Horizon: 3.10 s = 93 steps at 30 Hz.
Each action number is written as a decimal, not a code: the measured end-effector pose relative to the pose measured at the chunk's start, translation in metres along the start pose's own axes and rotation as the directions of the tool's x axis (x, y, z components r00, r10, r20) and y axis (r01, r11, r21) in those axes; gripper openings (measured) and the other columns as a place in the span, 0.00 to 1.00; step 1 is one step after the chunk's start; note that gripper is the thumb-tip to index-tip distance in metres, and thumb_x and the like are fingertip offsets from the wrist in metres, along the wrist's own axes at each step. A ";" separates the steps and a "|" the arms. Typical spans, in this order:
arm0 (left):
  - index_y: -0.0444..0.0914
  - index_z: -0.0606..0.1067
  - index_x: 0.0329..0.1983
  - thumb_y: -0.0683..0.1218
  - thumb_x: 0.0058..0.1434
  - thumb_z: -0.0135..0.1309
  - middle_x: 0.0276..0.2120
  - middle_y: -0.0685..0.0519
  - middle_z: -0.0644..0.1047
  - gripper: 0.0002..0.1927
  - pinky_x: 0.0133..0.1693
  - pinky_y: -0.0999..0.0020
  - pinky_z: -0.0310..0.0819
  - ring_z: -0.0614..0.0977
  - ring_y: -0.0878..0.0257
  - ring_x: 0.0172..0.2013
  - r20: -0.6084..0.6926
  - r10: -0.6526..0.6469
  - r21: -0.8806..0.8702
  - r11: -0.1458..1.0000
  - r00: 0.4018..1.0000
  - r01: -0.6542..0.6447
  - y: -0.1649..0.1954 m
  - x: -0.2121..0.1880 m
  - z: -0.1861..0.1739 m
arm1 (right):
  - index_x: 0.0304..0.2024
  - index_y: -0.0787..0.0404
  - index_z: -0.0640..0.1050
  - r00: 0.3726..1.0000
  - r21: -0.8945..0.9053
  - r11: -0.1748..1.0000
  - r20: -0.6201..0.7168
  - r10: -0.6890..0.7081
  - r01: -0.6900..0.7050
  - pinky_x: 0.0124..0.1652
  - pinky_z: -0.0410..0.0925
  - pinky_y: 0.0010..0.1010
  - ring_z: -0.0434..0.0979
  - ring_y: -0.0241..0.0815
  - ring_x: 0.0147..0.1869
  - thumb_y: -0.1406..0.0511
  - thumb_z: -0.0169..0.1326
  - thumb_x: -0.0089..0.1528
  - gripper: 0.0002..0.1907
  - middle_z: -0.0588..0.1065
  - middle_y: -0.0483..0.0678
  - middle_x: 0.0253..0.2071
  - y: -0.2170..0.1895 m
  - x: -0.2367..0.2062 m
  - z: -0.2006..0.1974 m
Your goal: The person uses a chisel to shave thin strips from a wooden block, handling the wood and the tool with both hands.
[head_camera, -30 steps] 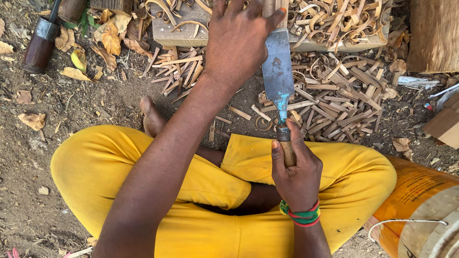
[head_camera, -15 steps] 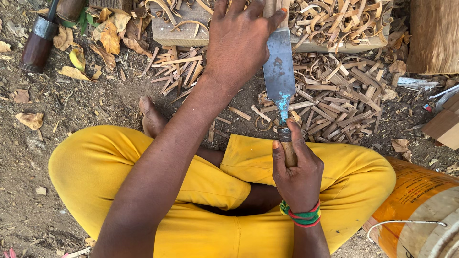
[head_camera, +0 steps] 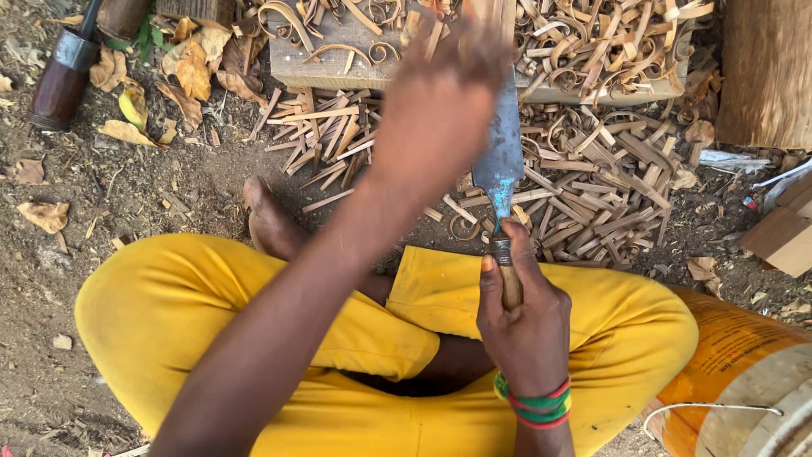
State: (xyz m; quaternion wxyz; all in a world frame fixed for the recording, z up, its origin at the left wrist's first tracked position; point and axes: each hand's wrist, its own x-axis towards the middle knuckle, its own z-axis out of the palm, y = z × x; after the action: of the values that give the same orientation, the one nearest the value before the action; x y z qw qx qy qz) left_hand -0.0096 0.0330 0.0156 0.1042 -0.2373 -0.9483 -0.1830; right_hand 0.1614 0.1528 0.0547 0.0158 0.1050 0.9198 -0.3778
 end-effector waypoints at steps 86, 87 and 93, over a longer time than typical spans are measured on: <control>0.38 0.84 0.44 0.31 0.55 0.55 0.39 0.46 0.85 0.17 0.57 0.51 0.77 0.88 0.58 0.38 -0.206 -0.170 -0.375 0.923 0.964 0.083 -0.055 0.012 0.031 | 0.66 0.59 0.71 0.999 -0.077 0.996 -0.017 0.051 -0.052 0.26 0.65 0.33 0.67 0.37 0.21 0.67 0.51 0.69 0.22 0.70 0.54 0.21 -0.031 0.059 0.016; 0.38 0.84 0.43 0.32 0.53 0.55 0.37 0.46 0.85 0.17 0.56 0.50 0.77 0.88 0.58 0.36 -0.220 -0.168 -0.370 0.926 0.961 0.077 -0.055 0.013 0.029 | 0.67 0.59 0.72 0.999 -0.071 0.997 -0.031 0.022 -0.024 0.26 0.66 0.33 0.68 0.36 0.21 0.67 0.51 0.68 0.23 0.71 0.52 0.22 -0.033 0.062 0.017; 0.38 0.82 0.50 0.34 0.64 0.52 0.40 0.46 0.84 0.15 0.54 0.58 0.81 0.88 0.59 0.36 -0.052 -0.213 -0.463 0.871 0.976 0.165 -0.058 0.016 0.026 | 0.70 0.56 0.69 0.991 0.139 0.981 0.004 0.133 -0.132 0.20 0.63 0.31 0.67 0.33 0.19 0.66 0.50 0.70 0.24 0.68 0.48 0.20 -0.022 0.060 0.021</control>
State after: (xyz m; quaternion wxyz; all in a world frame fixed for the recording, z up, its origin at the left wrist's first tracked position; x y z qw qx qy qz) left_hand -0.0548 0.0027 -0.0207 0.0750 -0.1516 -0.8911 -0.4211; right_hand 0.0968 0.1335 0.0486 0.0312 0.1678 0.8822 -0.4389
